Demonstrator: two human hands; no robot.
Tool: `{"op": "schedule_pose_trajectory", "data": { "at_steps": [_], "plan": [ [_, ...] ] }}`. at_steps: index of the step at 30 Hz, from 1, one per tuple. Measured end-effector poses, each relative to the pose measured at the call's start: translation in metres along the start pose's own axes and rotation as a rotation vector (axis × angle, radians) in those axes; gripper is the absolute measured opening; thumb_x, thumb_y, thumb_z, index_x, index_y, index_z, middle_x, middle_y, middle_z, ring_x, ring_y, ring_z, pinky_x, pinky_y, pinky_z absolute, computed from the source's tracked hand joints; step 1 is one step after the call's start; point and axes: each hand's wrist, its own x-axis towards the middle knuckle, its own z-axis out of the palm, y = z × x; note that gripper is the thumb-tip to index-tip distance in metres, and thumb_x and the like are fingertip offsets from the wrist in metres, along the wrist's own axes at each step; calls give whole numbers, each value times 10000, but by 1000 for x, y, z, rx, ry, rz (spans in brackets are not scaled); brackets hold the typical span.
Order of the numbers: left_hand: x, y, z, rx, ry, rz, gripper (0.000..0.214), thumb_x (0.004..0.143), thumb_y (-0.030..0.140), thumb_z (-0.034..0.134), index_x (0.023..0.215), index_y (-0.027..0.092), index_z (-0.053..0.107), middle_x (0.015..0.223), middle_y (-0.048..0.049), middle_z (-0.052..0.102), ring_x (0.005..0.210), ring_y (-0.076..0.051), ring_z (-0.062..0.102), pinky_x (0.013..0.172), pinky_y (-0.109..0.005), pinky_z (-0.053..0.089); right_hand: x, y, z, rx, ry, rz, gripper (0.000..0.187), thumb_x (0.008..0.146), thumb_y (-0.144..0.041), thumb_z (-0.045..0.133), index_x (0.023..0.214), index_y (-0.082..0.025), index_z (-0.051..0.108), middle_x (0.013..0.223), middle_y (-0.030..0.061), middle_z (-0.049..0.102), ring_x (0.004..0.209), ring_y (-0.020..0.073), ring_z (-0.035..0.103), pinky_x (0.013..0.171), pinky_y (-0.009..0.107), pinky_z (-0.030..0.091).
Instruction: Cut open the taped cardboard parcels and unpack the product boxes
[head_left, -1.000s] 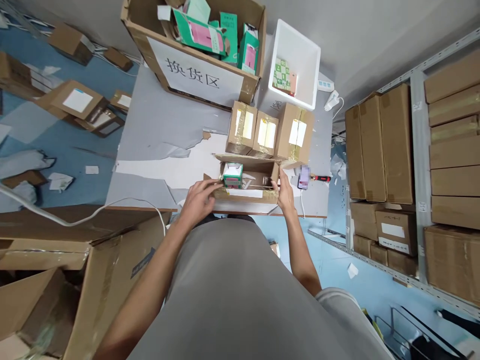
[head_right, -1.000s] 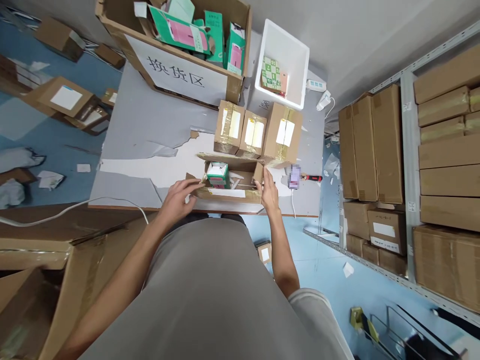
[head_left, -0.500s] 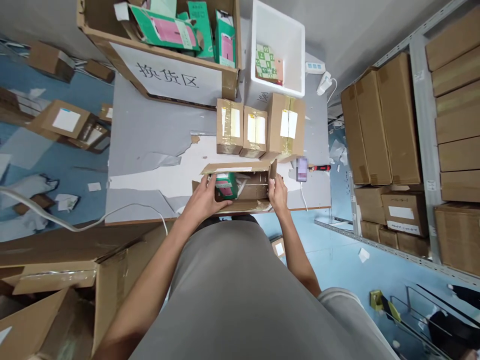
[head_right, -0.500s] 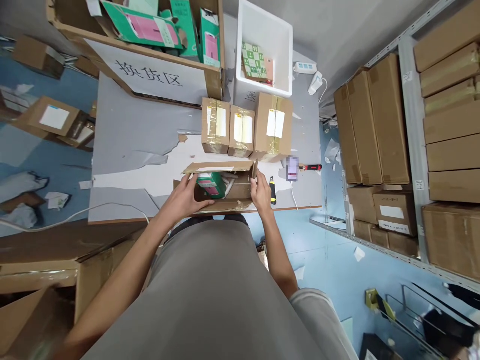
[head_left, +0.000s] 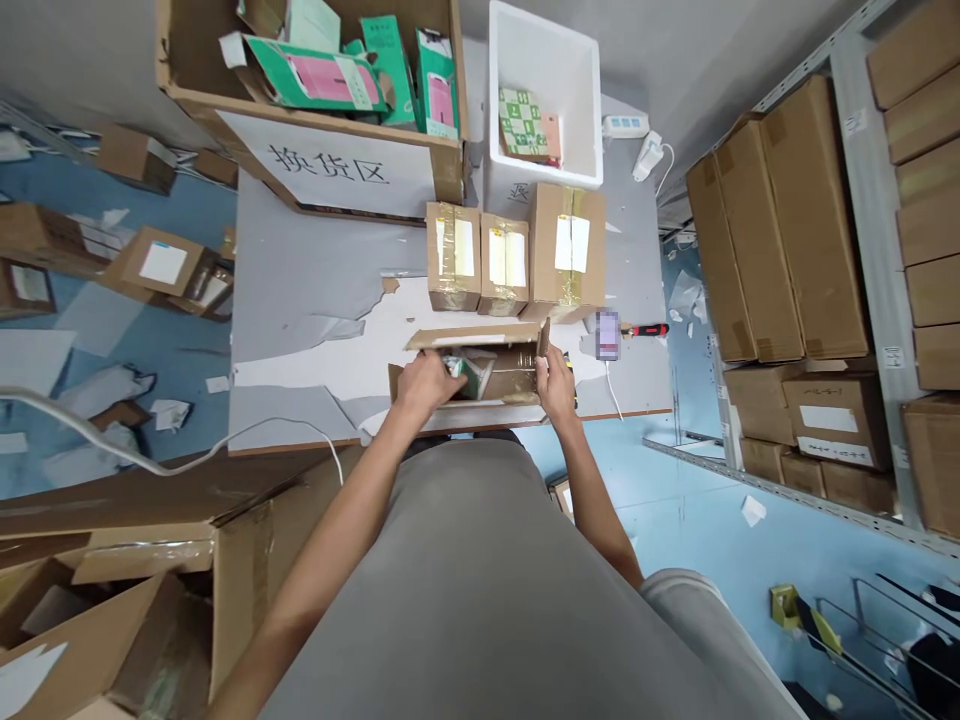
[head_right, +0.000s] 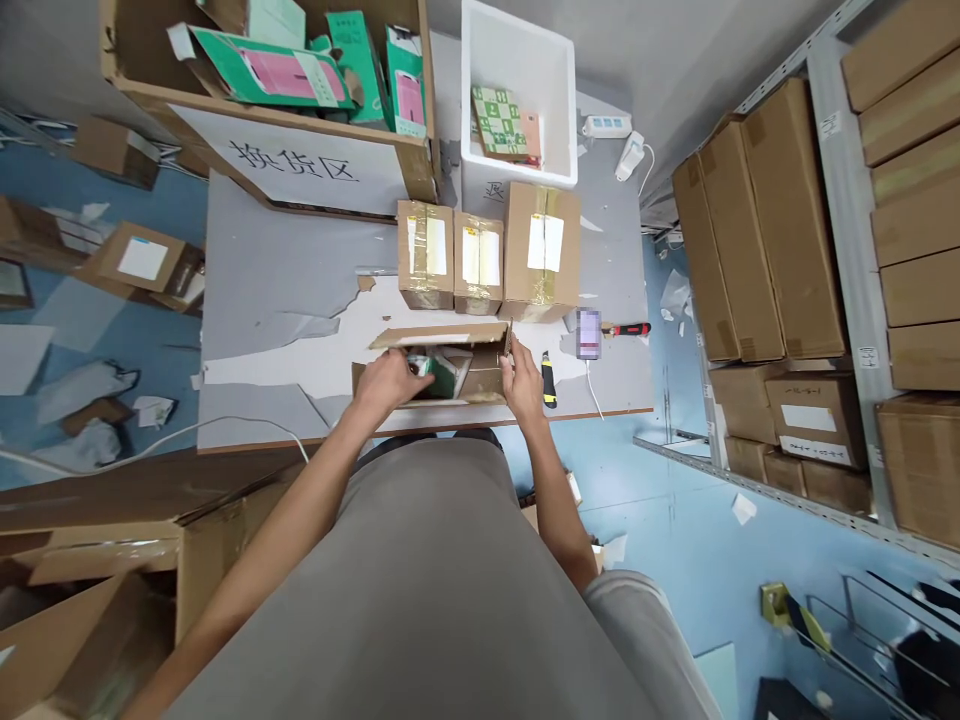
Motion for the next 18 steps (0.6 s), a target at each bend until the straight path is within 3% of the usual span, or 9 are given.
{"op": "schedule_pose_trajectory", "data": {
  "at_steps": [4,7,11,16,18],
  "plan": [
    [-30,-9,6,-18,-66,48,537,850,399,896,1363,240,872,1175,-192,891,1140,-479,855,1070,-540,653,-1,12,-8,202,-48,98,836,1111,-911,515,1482,-239,847,1464,158,842,1359,338,791,1145,483,706],
    [-39,-17,-5,-84,-36,35,411,874,410,844,1247,263,931,1055,-151,902,1108,-466,856,1039,-516,647,-4,16,-12,373,-66,190,950,1021,-1015,580,1423,-203,869,1371,164,893,1302,340,829,1164,532,700],
    [-44,-41,-43,-336,33,-51,412,797,505,876,1128,270,948,999,-73,903,1077,-405,849,984,-439,651,-9,7,-25,442,17,226,990,1029,-1006,583,1528,-183,818,1517,220,847,1473,377,785,1280,605,629],
    [-61,-76,-94,-811,46,-160,622,650,650,964,1094,217,936,1005,-84,885,876,-331,804,745,-398,674,-15,-31,-57,249,315,72,702,1149,-780,605,1530,-231,819,1587,202,802,1549,383,730,1366,641,556],
    [-69,-78,-104,-1004,34,-179,683,621,658,979,1131,208,919,1034,-118,882,886,-356,820,723,-433,702,-16,-55,-61,246,351,-10,619,1158,-703,655,1568,-262,797,1612,187,781,1559,385,719,1364,641,564]
  ]
}}
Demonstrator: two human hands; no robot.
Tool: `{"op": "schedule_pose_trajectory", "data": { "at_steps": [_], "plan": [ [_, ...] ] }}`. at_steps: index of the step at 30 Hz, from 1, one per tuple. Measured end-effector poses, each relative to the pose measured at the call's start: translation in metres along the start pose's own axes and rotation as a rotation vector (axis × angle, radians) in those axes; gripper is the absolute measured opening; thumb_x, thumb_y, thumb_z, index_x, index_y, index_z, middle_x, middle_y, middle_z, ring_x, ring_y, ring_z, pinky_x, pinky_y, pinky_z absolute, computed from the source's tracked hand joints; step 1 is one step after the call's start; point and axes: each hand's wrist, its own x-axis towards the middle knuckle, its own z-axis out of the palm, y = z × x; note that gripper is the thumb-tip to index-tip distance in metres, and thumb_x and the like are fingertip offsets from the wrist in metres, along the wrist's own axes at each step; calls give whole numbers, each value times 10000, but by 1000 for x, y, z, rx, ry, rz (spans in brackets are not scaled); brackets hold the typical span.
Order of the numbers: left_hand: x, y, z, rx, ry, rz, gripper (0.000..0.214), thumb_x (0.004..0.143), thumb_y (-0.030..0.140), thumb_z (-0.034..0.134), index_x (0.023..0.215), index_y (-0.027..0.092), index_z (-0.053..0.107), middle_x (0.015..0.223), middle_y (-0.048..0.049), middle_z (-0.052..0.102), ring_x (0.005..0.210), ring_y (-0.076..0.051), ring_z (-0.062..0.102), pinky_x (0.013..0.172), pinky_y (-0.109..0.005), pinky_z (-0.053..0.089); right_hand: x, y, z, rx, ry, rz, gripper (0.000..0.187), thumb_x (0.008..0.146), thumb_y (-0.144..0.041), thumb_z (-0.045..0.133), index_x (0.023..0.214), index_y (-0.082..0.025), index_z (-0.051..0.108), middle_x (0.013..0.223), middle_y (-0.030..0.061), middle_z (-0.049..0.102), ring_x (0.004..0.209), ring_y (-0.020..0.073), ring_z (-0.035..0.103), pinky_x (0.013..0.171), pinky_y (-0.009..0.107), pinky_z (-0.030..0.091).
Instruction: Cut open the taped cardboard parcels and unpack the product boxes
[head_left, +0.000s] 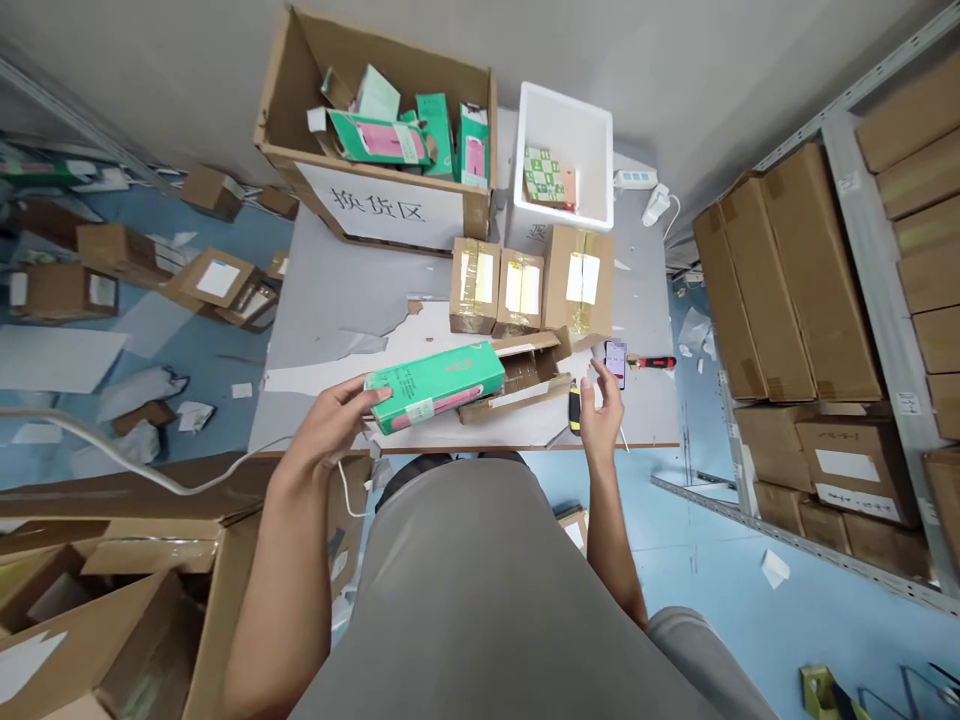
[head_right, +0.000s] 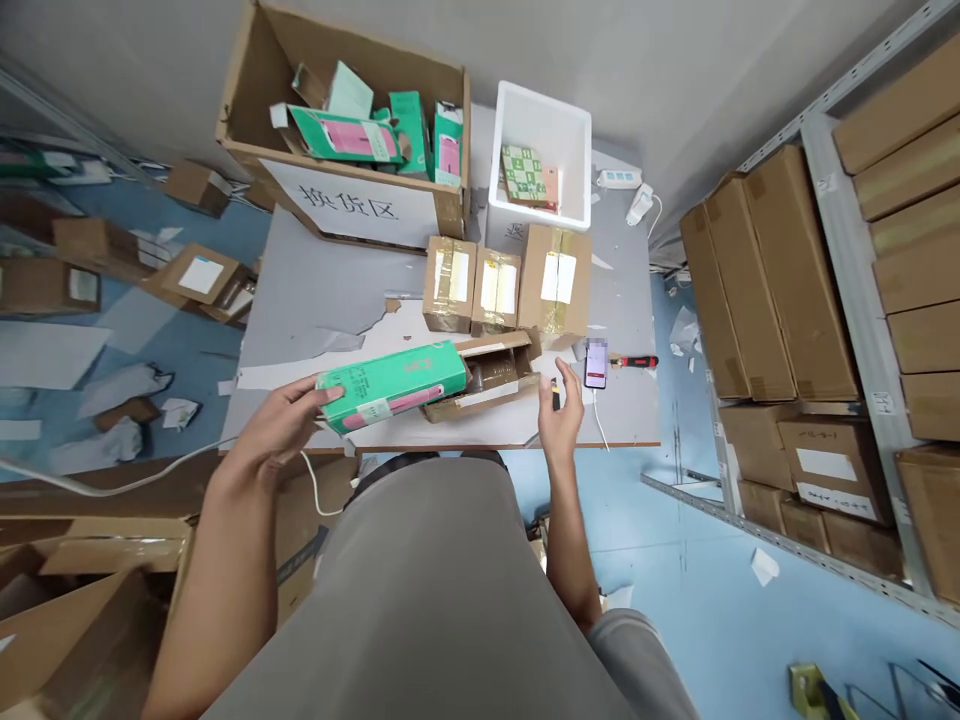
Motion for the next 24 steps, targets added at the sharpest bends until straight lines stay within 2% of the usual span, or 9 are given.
{"op": "schedule_pose_trajectory", "data": {
  "at_steps": [2,4,8,11,14,16,18,21,24],
  "plan": [
    [-8,5,5,-152,-32,15,734,652,664,954,1218,201,890,1111,-152,883,1003,-408,849,810,-502,749,-3,-27,11,101,-74,-32,616,1151,-670,703,1633,-290,752,1640,182,759,1527,379,744,1299,604,633],
    [-14,7,19,-250,-79,43,804,708,690,910,1346,206,840,1197,-174,877,1128,-442,853,922,-565,764,-6,-54,31,226,-204,-35,687,1133,-674,749,1724,-332,675,1689,170,727,1490,368,771,1205,545,707],
    [-24,3,52,-292,-211,89,939,765,747,892,1562,296,686,1366,-168,848,1204,-413,842,1003,-579,749,-10,-101,75,366,-378,-35,998,1026,-742,881,1882,-446,463,1829,113,607,1457,348,779,1070,480,786],
    [-30,-2,71,-269,-257,130,957,764,722,961,1577,366,606,1450,-137,814,1223,-378,832,989,-543,744,-4,-117,99,391,-391,-13,1183,985,-803,899,1948,-463,300,1854,99,579,1436,338,784,1040,479,801],
    [-35,-3,83,-329,-258,164,993,736,653,1038,1574,385,578,1640,-131,726,1331,-376,802,997,-495,739,8,-117,116,415,-403,6,1211,1028,-874,795,1976,-417,196,1814,122,624,1457,353,786,1065,506,786],
    [-38,-1,87,-419,-285,148,1075,723,604,1079,1638,402,553,1769,-128,644,1454,-391,756,1071,-500,723,16,-113,123,439,-424,12,1215,1027,-904,757,1976,-393,198,1792,126,651,1502,353,766,1153,524,748],
    [-41,-1,88,-541,-369,92,1082,789,653,1051,1707,383,548,1805,-150,623,1555,-425,702,1167,-557,686,21,-112,128,478,-437,24,1184,1024,-901,737,1965,-371,249,1800,117,650,1567,342,723,1288,542,668],
    [-43,-7,84,-767,-576,-30,968,983,803,849,1741,256,596,1740,-228,680,1610,-497,657,1273,-697,596,20,-115,131,616,-438,101,1074,1022,-798,775,1918,-360,375,1831,83,629,1641,327,661,1417,551,540],
    [-42,-20,79,-930,-697,-116,888,1052,693,833,1752,196,607,1621,-241,769,1526,-489,728,1287,-721,580,13,-122,131,760,-460,220,988,966,-685,867,1834,-372,514,1803,48,665,1614,326,682,1414,527,534]
  ]
}}
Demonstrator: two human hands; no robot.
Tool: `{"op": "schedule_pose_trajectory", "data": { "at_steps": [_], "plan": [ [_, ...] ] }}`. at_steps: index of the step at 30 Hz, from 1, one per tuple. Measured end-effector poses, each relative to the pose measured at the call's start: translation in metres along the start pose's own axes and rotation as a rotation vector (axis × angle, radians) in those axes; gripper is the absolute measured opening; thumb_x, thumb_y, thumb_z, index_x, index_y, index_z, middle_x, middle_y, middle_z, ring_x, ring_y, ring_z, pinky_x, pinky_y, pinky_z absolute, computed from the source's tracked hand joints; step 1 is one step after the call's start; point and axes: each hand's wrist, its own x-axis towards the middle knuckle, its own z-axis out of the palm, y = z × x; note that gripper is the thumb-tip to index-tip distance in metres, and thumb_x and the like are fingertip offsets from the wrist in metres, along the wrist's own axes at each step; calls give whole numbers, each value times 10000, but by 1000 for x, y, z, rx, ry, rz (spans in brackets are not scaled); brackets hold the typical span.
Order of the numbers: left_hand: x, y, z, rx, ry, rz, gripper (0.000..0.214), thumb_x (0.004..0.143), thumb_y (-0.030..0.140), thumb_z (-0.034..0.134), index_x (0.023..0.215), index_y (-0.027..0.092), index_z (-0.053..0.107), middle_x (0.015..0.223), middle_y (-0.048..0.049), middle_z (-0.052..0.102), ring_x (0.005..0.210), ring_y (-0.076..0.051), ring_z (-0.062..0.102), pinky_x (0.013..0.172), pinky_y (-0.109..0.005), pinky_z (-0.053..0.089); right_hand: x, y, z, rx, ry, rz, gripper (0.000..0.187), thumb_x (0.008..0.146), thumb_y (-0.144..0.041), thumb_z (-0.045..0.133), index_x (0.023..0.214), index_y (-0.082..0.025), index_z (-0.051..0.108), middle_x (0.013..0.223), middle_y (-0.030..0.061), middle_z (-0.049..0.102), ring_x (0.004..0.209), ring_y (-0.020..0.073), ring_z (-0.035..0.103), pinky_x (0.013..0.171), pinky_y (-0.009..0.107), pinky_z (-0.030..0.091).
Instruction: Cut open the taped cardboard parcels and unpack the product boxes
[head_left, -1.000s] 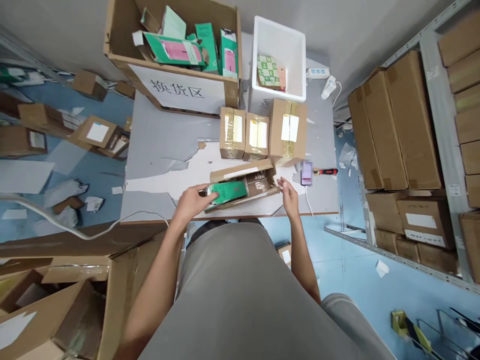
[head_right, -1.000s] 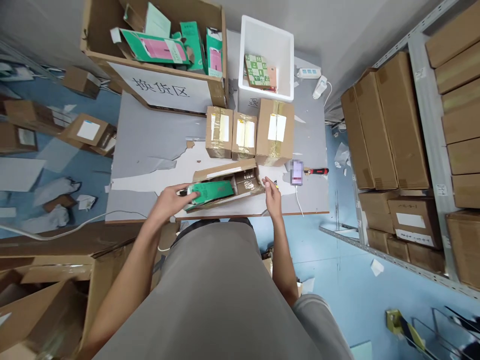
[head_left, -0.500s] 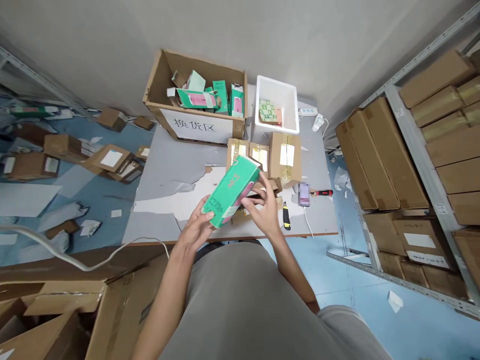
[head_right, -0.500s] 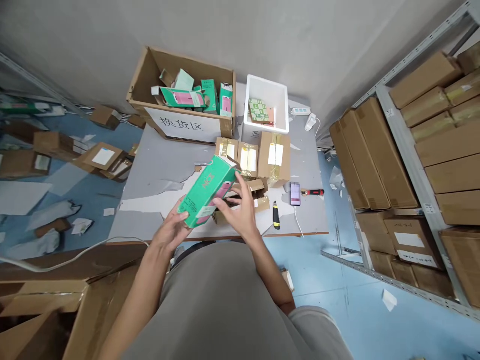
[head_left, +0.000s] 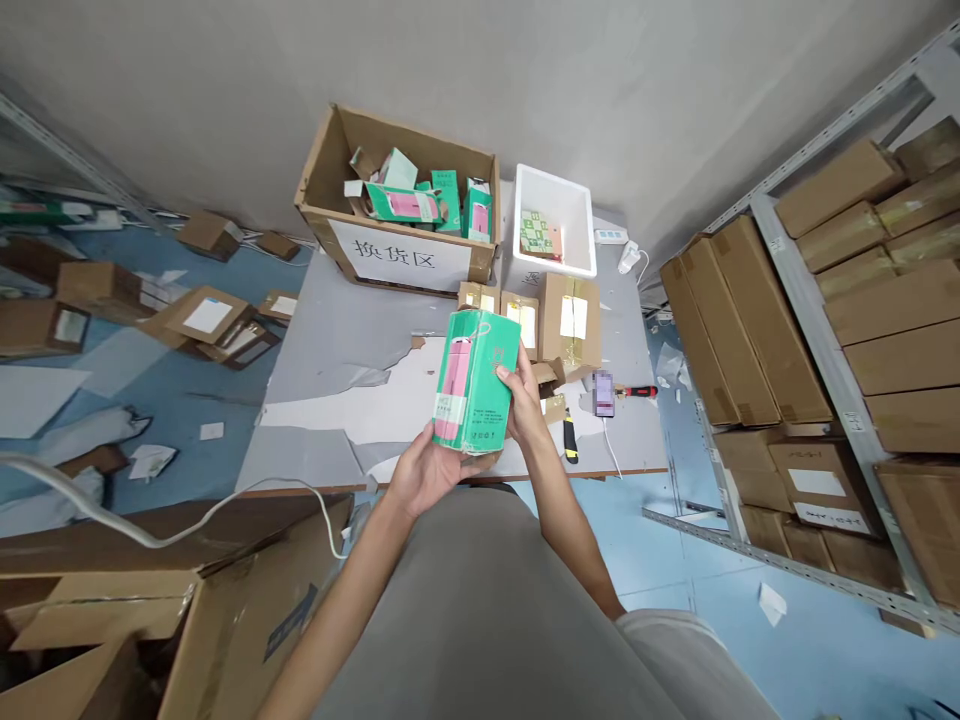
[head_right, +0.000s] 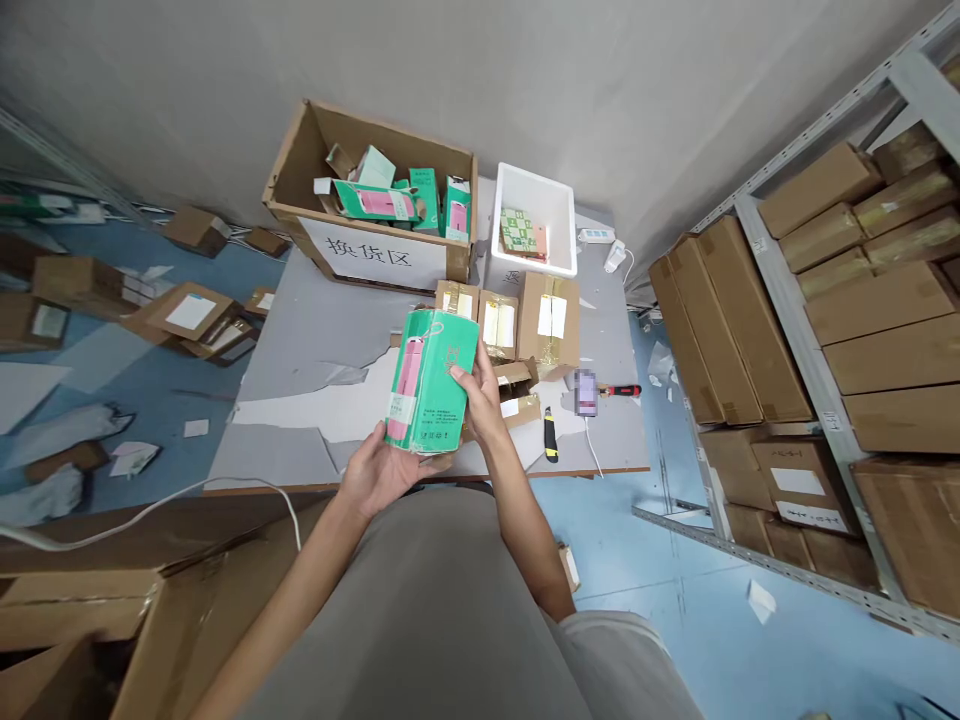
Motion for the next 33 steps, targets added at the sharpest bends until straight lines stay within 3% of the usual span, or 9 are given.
{"op": "schedule_pose_trajectory", "data": {
  "at_steps": [4,6,10,13,16,21,25,30,33],
  "plan": [
    [-2,-4,-13,10,64,-1,848,1002,468,943,1751,247,612,1455,-173,863,1284,-407,858,1155,-613,702,-6,2,6,33,-3,72,945,922,-704,887,1752,-345,613,1701,46,753,1541,347,732,1336,508,602],
    [0,-3,-13,72,108,20,859,965,420,979,1733,276,623,1453,-149,864,1257,-388,867,1132,-597,722,-5,4,5,13,-10,77,931,938,-744,856,1740,-330,629,1668,55,777,1529,358,741,1324,516,610],
    [6,4,-4,236,214,136,901,876,415,1057,1664,299,636,1537,-134,818,1332,-362,835,1199,-598,696,-4,6,-2,-140,10,24,955,970,-825,814,1746,-295,641,1704,108,742,1590,362,696,1386,530,546],
    [12,9,2,366,352,249,1000,808,454,1095,1659,316,589,1516,-129,813,1335,-346,826,1180,-572,702,-9,9,-2,-314,62,-19,1035,960,-849,836,1791,-279,600,1772,169,661,1620,379,661,1340,543,585],
    [17,9,3,545,448,396,1035,796,492,1080,1676,299,569,1542,-160,786,1421,-359,795,1215,-521,672,-19,14,11,-494,75,-84,1016,994,-803,837,1833,-304,555,1800,177,608,1618,388,654,1278,532,635],
    [16,-1,7,740,538,572,939,790,477,1039,1606,261,628,1724,-205,650,1588,-396,686,1211,-464,670,-28,25,37,-785,82,-144,1053,999,-672,885,1899,-334,456,1830,158,555,1700,410,577,1377,557,567],
    [8,-1,5,716,477,525,978,805,514,1051,1639,278,598,1777,-210,607,1633,-397,649,1223,-459,664,-17,32,34,-694,132,-130,1044,992,-660,866,1891,-300,475,1814,155,607,1682,404,603,1425,577,517],
    [1,18,-3,461,433,262,972,822,635,1057,1593,247,612,1649,-225,732,1494,-414,761,1180,-558,703,-4,38,16,-282,36,-71,1139,945,-798,881,1864,-239,507,1865,148,591,1701,377,610,1430,534,519],
    [0,26,-3,411,380,146,928,775,644,1094,1493,215,693,1498,-211,825,1357,-424,833,1143,-597,727,-4,46,12,-199,25,-36,1212,900,-834,925,1867,-241,500,1855,159,602,1674,381,644,1414,538,541]
  ]
}}
